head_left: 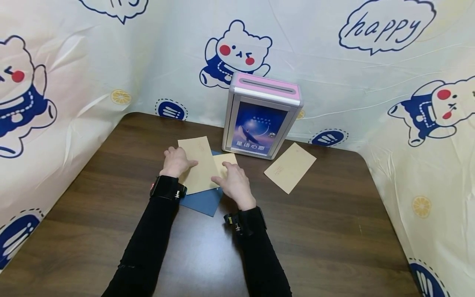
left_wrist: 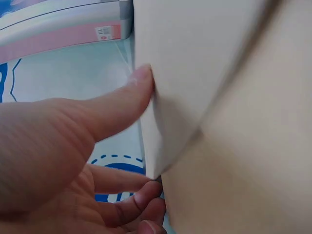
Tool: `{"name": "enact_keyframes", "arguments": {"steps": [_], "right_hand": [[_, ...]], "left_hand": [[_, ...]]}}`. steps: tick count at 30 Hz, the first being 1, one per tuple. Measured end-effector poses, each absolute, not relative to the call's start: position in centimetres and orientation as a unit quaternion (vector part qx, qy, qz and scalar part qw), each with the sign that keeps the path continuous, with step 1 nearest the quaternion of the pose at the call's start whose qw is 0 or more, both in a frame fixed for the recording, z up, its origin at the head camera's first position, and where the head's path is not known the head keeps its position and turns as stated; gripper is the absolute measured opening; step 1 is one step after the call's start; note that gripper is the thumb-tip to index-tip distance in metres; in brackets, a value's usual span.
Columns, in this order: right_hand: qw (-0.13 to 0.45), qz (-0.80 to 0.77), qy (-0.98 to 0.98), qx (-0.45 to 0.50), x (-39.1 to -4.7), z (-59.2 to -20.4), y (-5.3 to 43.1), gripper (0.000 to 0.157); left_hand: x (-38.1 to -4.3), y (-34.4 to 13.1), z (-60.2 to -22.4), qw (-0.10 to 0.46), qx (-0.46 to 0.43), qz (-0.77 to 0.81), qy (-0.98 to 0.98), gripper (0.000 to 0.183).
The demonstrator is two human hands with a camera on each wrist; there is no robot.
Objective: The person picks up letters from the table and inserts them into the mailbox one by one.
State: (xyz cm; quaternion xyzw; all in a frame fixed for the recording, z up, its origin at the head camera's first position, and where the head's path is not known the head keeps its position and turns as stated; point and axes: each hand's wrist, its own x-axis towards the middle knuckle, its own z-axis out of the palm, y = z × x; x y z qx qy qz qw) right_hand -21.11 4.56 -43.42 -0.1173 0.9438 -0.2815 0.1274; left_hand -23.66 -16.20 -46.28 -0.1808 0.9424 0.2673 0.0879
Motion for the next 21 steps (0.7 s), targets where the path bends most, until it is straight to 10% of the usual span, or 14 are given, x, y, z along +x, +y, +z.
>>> {"name": "enact_keyframes", "arguments": {"steps": [21], "right_hand": [[0.150, -0.304, 0.934, -0.116, -21.0, -44.3, 3.7, 0.066]], "left_hand": [[-23.8, -17.8, -46.5, 0.114, -0.174, 0.269, 0.940, 0.064]]}}
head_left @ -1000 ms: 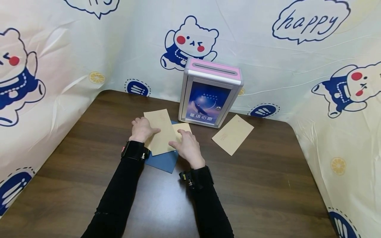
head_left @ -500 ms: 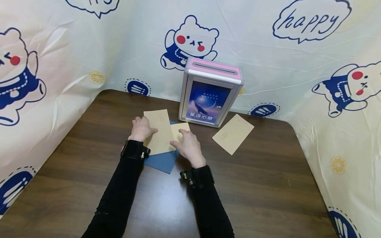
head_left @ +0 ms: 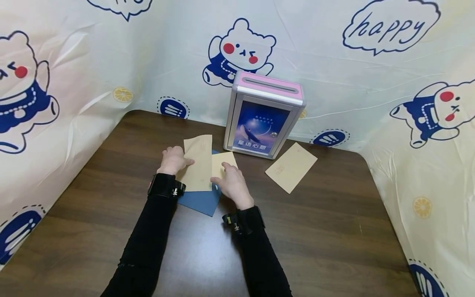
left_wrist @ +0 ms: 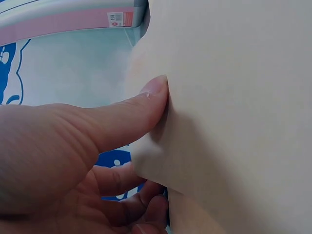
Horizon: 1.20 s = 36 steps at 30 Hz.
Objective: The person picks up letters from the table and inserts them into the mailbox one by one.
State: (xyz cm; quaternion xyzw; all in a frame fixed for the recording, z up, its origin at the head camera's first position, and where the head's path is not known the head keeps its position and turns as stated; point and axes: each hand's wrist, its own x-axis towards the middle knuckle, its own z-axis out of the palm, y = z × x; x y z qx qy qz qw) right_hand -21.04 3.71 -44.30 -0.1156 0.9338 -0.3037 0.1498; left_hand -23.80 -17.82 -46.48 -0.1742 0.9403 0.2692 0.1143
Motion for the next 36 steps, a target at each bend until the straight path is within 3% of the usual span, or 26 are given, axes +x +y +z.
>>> {"name": "enact_keyframes", "arguments": {"steps": [8, 16, 25, 36], "right_hand": [[0.139, -0.291, 0.937, -0.130, -21.1, -45.0, 3.2, 0.068], [0.139, -0.300, 0.935, -0.126, -21.1, -45.1, 3.2, 0.068], [0.171, -0.413, 0.884, -0.136, -21.3, -44.9, 3.6, 0.072], [0.248, -0.616, 0.736, -0.137, -21.3, -42.9, 4.6, 0.049]], "left_hand": [[-23.6, -18.4, -46.0, 0.134, -0.158, 0.280, 0.937, 0.052], [-23.0, -19.3, -44.1, 0.183, -0.141, 0.399, 0.888, 0.060], [-21.5, -19.8, -41.0, 0.137, -0.082, 0.517, 0.841, 0.036], [-20.4, -18.7, -38.2, 0.096, -0.048, 0.644, 0.757, 0.045]]}}
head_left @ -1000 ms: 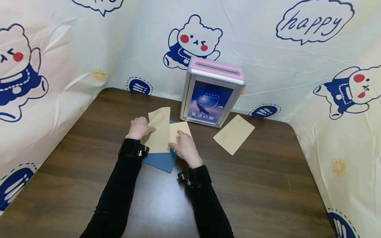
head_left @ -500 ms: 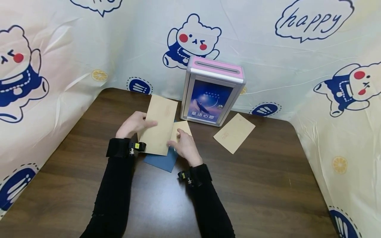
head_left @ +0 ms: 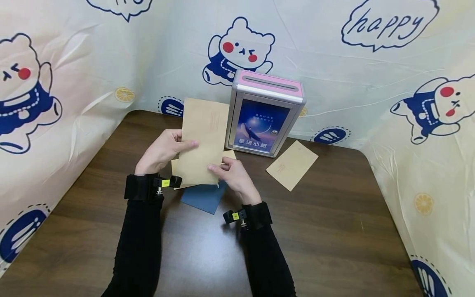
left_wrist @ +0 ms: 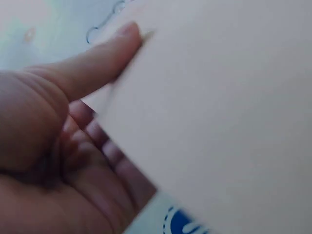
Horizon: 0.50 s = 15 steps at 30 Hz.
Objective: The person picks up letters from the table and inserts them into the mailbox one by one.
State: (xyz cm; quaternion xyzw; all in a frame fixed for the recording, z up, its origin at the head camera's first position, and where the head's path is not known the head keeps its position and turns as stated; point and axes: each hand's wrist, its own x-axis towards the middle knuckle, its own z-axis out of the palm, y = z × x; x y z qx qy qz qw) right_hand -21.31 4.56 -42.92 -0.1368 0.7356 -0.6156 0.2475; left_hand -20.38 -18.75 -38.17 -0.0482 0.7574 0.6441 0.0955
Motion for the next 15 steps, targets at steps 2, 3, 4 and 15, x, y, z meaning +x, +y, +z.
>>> {"name": "enact_keyframes", "arguments": {"steps": [2, 3, 4, 15], "right_hand": [[0.253, -0.632, 0.718, -0.148, -21.2, -42.5, 4.8, 0.042], [0.252, -0.639, 0.710, -0.154, -21.2, -42.3, 4.9, 0.040], [0.251, -0.646, 0.702, -0.161, -21.2, -42.2, 5.1, 0.036], [0.210, -0.681, 0.683, -0.162, -21.0, -40.8, 6.1, 0.029]], "left_hand": [[-20.3, -18.4, -37.8, 0.091, -0.034, 0.655, 0.749, 0.046], [-20.2, -18.2, -37.7, 0.088, -0.027, 0.658, 0.748, 0.046], [-20.2, -18.0, -37.6, 0.084, -0.021, 0.660, 0.746, 0.046], [-20.4, -16.4, -37.2, 0.077, 0.026, 0.670, 0.738, 0.041]]}}
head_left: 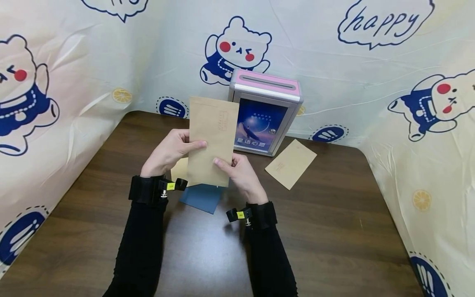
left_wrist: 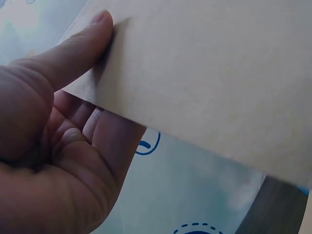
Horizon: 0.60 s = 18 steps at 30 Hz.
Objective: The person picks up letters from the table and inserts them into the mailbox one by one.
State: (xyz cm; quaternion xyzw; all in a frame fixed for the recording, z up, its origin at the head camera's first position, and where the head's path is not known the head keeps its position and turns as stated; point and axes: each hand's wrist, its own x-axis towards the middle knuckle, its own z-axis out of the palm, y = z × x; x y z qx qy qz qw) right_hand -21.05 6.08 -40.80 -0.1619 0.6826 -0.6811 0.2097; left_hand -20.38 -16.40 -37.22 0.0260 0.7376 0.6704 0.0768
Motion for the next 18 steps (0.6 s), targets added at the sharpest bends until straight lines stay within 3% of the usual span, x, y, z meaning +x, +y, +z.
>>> {"name": "enact_keyframes", "arguments": {"steps": [11, 18], "right_hand": [[0.190, -0.690, 0.684, -0.140, -21.21, -40.39, 6.51, 0.028], [0.184, -0.692, 0.687, -0.121, -21.36, -40.52, 6.97, 0.028]], "left_hand": [[-20.65, -15.56, -37.28, 0.085, 0.037, 0.673, 0.734, 0.042], [-20.27, -15.30, -36.71, 0.039, 0.027, 0.666, 0.744, 0.044]]}}
